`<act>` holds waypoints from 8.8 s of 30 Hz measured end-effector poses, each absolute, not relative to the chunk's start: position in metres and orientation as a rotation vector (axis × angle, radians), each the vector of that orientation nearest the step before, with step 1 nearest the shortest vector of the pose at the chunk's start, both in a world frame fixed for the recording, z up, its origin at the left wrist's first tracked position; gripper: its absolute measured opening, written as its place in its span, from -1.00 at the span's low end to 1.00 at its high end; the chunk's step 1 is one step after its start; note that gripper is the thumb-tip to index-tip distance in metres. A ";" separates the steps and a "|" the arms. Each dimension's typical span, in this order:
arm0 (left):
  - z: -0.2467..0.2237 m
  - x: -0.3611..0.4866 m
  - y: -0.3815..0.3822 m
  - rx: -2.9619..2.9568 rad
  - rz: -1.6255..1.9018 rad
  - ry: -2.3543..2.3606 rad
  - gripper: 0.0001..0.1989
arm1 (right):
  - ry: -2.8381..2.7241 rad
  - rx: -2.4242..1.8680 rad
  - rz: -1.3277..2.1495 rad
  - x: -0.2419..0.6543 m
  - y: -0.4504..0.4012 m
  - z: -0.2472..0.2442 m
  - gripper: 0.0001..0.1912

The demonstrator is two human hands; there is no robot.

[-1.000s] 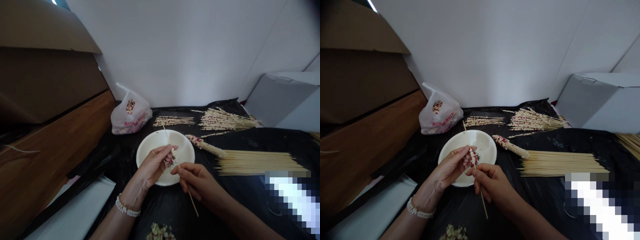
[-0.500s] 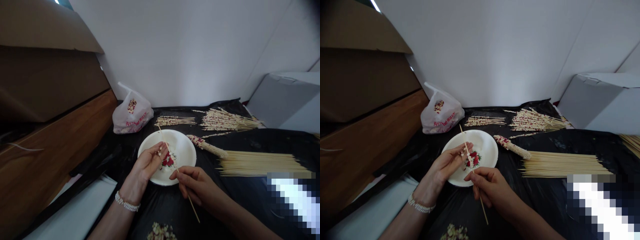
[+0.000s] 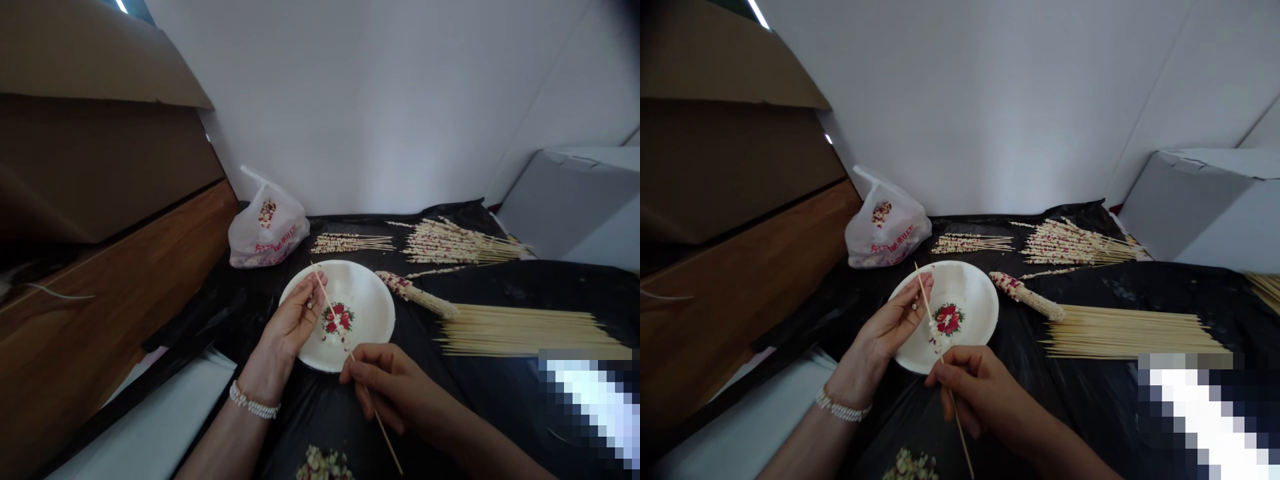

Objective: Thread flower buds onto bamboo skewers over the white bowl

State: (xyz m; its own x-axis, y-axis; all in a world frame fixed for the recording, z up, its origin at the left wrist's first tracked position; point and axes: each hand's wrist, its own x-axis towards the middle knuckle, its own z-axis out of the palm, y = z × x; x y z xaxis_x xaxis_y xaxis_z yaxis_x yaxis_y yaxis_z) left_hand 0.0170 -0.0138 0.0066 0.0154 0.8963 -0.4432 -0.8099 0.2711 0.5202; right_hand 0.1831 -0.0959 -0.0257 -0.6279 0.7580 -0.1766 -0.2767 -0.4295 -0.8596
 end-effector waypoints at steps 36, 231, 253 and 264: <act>0.007 0.013 -0.009 0.016 1.341 0.763 -0.63 | -1.098 -0.669 2.167 0.181 -0.098 -0.030 -0.74; 0.007 0.017 -0.015 0.391 1.445 0.884 -0.87 | -0.944 -0.506 2.372 0.167 -0.114 -0.036 -0.70; 0.012 0.010 -0.012 0.119 1.278 0.724 -0.75 | -1.068 -0.645 2.257 0.171 -0.107 -0.033 -0.73; 0.011 0.009 -0.012 -0.005 1.246 0.522 -0.75 | -1.066 -0.610 2.239 0.173 -0.107 -0.034 -0.74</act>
